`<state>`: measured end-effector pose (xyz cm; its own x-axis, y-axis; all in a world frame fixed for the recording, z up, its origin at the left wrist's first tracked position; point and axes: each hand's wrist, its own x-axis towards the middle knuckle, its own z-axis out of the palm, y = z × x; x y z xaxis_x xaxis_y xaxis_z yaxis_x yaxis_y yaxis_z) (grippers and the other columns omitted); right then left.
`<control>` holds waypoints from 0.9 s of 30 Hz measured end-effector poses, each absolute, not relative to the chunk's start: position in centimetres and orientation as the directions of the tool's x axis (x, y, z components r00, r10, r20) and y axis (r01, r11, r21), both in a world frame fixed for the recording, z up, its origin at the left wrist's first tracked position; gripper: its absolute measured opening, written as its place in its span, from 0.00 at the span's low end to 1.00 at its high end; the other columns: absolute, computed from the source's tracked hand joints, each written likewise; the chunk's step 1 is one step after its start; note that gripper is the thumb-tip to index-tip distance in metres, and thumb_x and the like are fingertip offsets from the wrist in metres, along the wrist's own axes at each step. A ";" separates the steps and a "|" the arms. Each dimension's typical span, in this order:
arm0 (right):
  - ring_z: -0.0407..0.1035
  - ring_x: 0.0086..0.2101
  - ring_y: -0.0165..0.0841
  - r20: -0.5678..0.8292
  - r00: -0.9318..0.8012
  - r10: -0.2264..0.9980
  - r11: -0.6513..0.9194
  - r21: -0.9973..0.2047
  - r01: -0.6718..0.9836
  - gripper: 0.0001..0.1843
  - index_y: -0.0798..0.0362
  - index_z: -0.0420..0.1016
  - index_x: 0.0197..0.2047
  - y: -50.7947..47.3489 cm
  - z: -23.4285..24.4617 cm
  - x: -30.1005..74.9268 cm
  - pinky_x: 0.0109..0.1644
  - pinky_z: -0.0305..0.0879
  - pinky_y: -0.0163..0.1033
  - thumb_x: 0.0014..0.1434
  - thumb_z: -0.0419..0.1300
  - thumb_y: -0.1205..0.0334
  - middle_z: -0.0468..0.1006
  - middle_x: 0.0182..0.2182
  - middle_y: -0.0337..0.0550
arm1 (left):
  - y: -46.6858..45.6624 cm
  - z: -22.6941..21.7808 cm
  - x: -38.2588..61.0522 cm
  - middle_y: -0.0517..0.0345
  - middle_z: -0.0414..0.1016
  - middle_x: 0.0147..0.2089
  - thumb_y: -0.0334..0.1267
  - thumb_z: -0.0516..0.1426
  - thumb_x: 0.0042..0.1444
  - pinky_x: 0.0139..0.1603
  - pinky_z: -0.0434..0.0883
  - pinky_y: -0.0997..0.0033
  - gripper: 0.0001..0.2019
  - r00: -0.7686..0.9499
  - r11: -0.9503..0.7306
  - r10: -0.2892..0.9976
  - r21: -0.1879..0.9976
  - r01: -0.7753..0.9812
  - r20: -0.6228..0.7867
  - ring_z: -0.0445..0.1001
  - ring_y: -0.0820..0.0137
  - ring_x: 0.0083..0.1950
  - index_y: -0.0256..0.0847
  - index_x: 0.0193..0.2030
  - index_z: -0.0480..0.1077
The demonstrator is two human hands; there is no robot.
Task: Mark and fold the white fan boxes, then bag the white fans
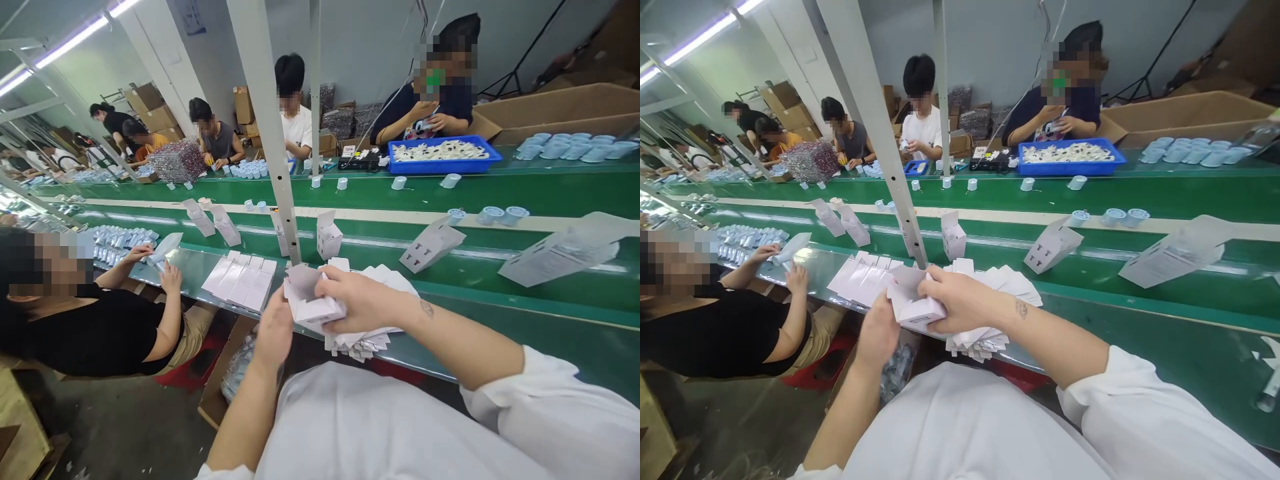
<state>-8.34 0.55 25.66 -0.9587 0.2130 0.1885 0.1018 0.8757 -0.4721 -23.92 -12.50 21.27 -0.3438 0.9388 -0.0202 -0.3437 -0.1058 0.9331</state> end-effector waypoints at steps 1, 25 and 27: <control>0.64 0.33 0.32 0.174 -0.966 0.193 0.837 -0.543 0.070 0.25 0.53 0.68 0.44 1.0 25.5 -8.4 0.35 0.64 0.37 0.45 0.70 0.55 0.66 0.40 0.44 | -12.2 21.3 -24.5 0.49 0.74 0.55 0.55 0.60 0.53 0.61 0.66 0.55 0.24 -0.293 -0.102 0.956 0.905 -0.413 -0.025 0.66 0.54 0.63 0.42 0.52 0.71; 0.66 0.55 0.43 0.403 -0.813 0.421 0.612 -0.788 -0.073 0.48 0.48 0.50 0.66 -2.5 20.4 -6.6 0.56 0.65 0.47 0.46 0.69 0.61 0.65 0.59 0.53 | -11.1 20.2 -21.9 0.50 0.70 0.59 0.40 0.68 0.46 0.56 0.69 0.55 0.24 -0.239 -0.036 0.969 0.909 -0.416 -0.071 0.72 0.58 0.56 0.44 0.49 0.67; 0.67 0.55 0.43 0.394 -0.832 0.390 0.599 -0.795 -0.095 0.49 0.48 0.51 0.66 -2.2 20.3 -6.7 0.56 0.65 0.46 0.45 0.70 0.60 0.67 0.58 0.52 | -11.6 20.1 -21.5 0.51 0.71 0.57 0.40 0.67 0.47 0.55 0.70 0.57 0.22 -0.260 -0.036 0.963 0.915 -0.402 -0.076 0.72 0.59 0.55 0.43 0.48 0.67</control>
<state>-6.65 -2.20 20.27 -0.8321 0.3904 0.3940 -0.0955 0.5990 -0.7951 -21.52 -11.59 20.05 -0.2596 0.9627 -0.0764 -0.4018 -0.0357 0.9150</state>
